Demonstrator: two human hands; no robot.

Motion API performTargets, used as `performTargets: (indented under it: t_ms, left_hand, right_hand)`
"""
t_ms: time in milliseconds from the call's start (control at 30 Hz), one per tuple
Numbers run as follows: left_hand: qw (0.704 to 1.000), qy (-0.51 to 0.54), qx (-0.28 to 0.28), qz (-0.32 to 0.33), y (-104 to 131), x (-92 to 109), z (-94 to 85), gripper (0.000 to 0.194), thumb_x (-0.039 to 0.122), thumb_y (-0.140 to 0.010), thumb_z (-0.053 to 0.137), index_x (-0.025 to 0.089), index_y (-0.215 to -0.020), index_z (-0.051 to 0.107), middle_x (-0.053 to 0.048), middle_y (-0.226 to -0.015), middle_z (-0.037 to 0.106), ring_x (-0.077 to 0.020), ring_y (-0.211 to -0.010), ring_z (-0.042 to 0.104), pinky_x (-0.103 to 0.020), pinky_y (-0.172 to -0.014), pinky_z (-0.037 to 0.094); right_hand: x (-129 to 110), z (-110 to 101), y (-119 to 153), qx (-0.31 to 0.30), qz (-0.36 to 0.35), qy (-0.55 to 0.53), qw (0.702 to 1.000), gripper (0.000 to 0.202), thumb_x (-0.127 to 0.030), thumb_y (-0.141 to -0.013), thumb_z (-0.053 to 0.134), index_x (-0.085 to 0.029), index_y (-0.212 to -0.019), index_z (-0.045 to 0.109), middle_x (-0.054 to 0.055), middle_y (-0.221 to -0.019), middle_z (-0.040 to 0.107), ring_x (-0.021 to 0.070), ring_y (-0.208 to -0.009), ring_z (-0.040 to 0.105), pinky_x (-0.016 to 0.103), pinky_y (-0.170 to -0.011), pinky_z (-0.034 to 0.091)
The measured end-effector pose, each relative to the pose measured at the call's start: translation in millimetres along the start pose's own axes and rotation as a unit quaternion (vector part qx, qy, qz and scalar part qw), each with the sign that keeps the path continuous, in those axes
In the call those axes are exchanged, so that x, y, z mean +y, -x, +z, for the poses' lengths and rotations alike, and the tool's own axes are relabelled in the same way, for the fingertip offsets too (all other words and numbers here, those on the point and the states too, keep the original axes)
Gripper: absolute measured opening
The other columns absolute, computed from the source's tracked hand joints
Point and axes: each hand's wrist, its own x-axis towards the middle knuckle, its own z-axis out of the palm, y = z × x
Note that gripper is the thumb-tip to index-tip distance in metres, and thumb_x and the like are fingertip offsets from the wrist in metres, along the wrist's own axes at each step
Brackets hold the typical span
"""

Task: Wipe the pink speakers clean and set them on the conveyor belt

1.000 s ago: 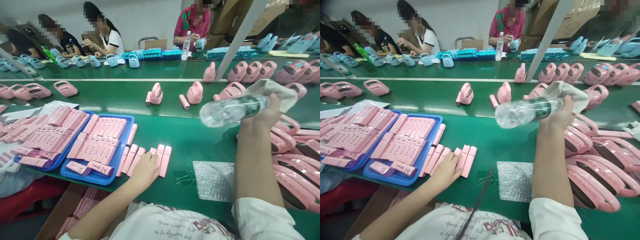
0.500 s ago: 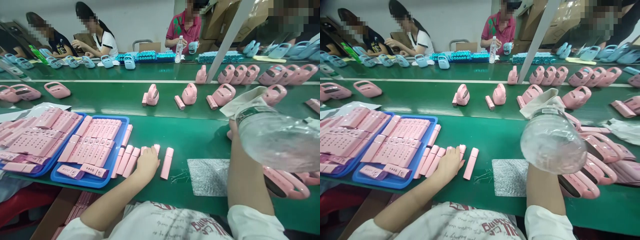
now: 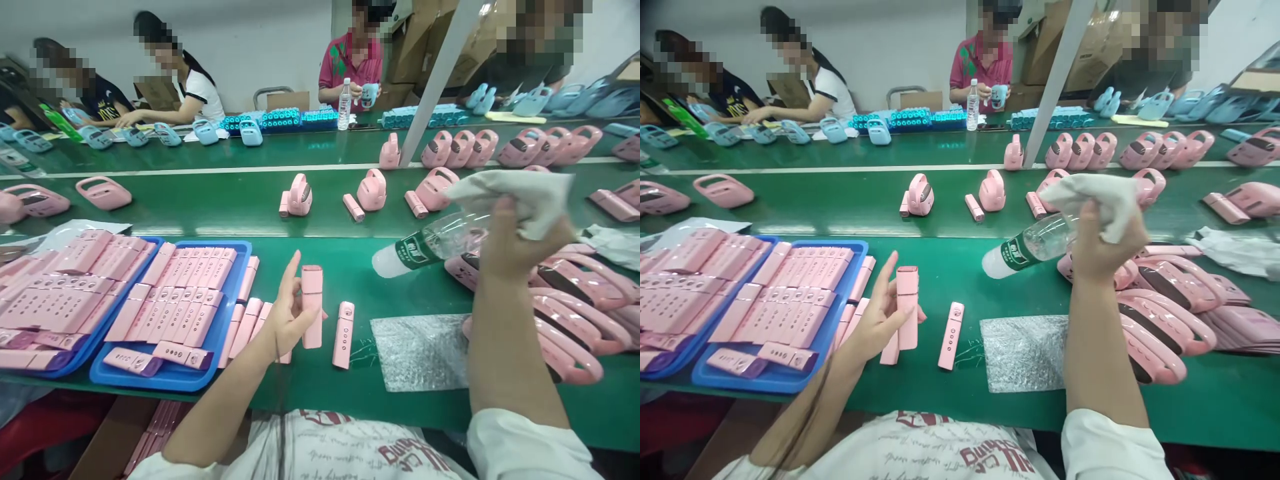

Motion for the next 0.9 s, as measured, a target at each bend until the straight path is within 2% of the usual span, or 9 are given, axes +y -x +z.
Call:
performTargets:
  t_ms: [133, 300, 433, 500, 567, 633, 700, 767, 900]
  left_hand:
    - [0.998, -0.021, -0.017, 0.058, 1.8, 4.7, 8.3, 0.064, 0.031, -0.092, 0.058, 0.042, -0.148, 0.029, -0.004, -0.117, 0.053, -0.0124, -0.079, 0.067, -0.028, -0.072, 0.057]
    - [0.997, -0.063, 0.007, 0.031, 4.8, 11.3, 19.1, 0.077, 0.034, -0.086, 0.068, 0.032, -0.151, 0.027, -0.006, -0.113, 0.059, -0.0159, -0.087, 0.065, -0.029, -0.077, 0.056]
    - [0.976, -0.211, 0.036, 0.039, -1.8, 23.4, 15.6, 0.047, 0.037, -0.088, 0.063, 0.021, -0.132, 0.055, -0.011, -0.117, 0.064, -0.0227, -0.102, 0.063, -0.033, -0.089, 0.053]
    - [0.925, -0.374, 0.025, 0.057, -13.0, 31.6, 8.5, 0.042, 0.034, -0.092, 0.055, 0.022, -0.131, 0.058, -0.010, -0.118, 0.065, -0.0240, -0.105, 0.063, -0.034, -0.090, 0.051]
    - [0.830, -0.556, -0.026, 0.030, -30.3, 38.7, 2.0, 0.041, 0.026, -0.093, 0.049, 0.023, -0.132, 0.059, -0.011, -0.111, 0.067, -0.0257, -0.099, 0.066, -0.036, -0.083, 0.052]
    - [0.732, -0.671, -0.112, -0.037, -52.1, 41.6, -0.4, 0.035, 0.012, -0.088, 0.049, 0.018, -0.116, 0.070, -0.014, -0.097, 0.070, -0.0291, -0.089, 0.069, -0.037, -0.075, 0.051]
    - [0.689, -0.697, -0.177, -0.091, -75.1, 38.2, 3.0, 0.027, 0.002, -0.080, 0.051, 0.013, -0.087, 0.075, -0.018, -0.084, 0.070, -0.0337, -0.087, 0.070, -0.039, -0.073, 0.050]
    - [0.698, -0.681, -0.194, -0.108, -96.3, 29.2, 10.2, 0.020, 0.002, -0.076, 0.057, 0.012, -0.068, 0.073, -0.020, -0.077, 0.070, -0.0367, -0.090, 0.070, -0.040, -0.075, 0.050]
    - [0.755, -0.617, -0.192, -0.111, -125.4, 5.7, 23.2, 0.011, 0.016, -0.074, 0.070, 0.016, -0.062, 0.071, -0.018, -0.067, 0.069, -0.0383, -0.094, 0.068, -0.044, -0.080, 0.049]
  right_hand:
    - [-34.3, 12.3, 4.9, -0.121, -0.179, 0.044, 0.975, 0.017, -0.025, -0.088, 0.060, -0.016, -0.098, 0.071, 0.013, -0.094, 0.075, 0.0236, -0.086, 0.074, 0.037, -0.076, 0.060]
    - [-44.8, 15.5, 7.5, -0.153, -0.172, 0.046, 0.972, 0.015, -0.024, -0.089, 0.057, -0.018, -0.097, 0.068, 0.013, -0.097, 0.075, 0.0227, -0.090, 0.074, 0.037, -0.077, 0.060]
    - [-43.6, 13.4, 5.0, -0.177, -0.155, 0.044, 0.971, 0.014, -0.027, -0.090, 0.056, -0.021, -0.097, 0.067, 0.013, -0.096, 0.075, 0.0219, -0.091, 0.073, 0.036, -0.079, 0.059]
    - [-45.7, 13.4, 4.3, -0.194, -0.147, 0.047, 0.969, 0.016, -0.028, -0.091, 0.056, -0.021, -0.100, 0.067, 0.013, -0.098, 0.075, 0.0217, -0.093, 0.072, 0.036, -0.081, 0.058]
    - [-48.7, 14.4, 4.1, -0.204, -0.153, 0.030, 0.966, 0.017, -0.026, -0.092, 0.056, -0.020, -0.104, 0.067, 0.013, -0.102, 0.074, 0.0212, -0.096, 0.071, 0.036, -0.084, 0.057]
    - [-51.8, 16.5, 4.1, -0.209, -0.163, 0.009, 0.964, 0.018, -0.022, -0.091, 0.058, -0.018, -0.106, 0.067, 0.014, -0.103, 0.074, 0.0202, -0.098, 0.070, 0.033, -0.085, 0.057]
    - [-54.6, 19.1, 4.0, -0.220, -0.161, 0.006, 0.962, 0.017, -0.020, -0.091, 0.060, -0.017, -0.106, 0.068, 0.014, -0.103, 0.073, 0.0200, -0.098, 0.070, 0.032, -0.085, 0.057]
    - [-57.0, 21.3, 3.6, -0.234, -0.154, 0.018, 0.960, 0.018, -0.022, -0.091, 0.060, -0.018, -0.106, 0.068, 0.013, -0.104, 0.073, 0.0207, -0.098, 0.070, 0.034, -0.084, 0.058]
    - [-59.8, 22.6, 2.5, -0.252, -0.139, 0.023, 0.957, 0.020, -0.024, -0.093, 0.058, -0.022, -0.110, 0.067, 0.009, -0.106, 0.073, 0.0227, -0.100, 0.071, 0.038, -0.084, 0.059]
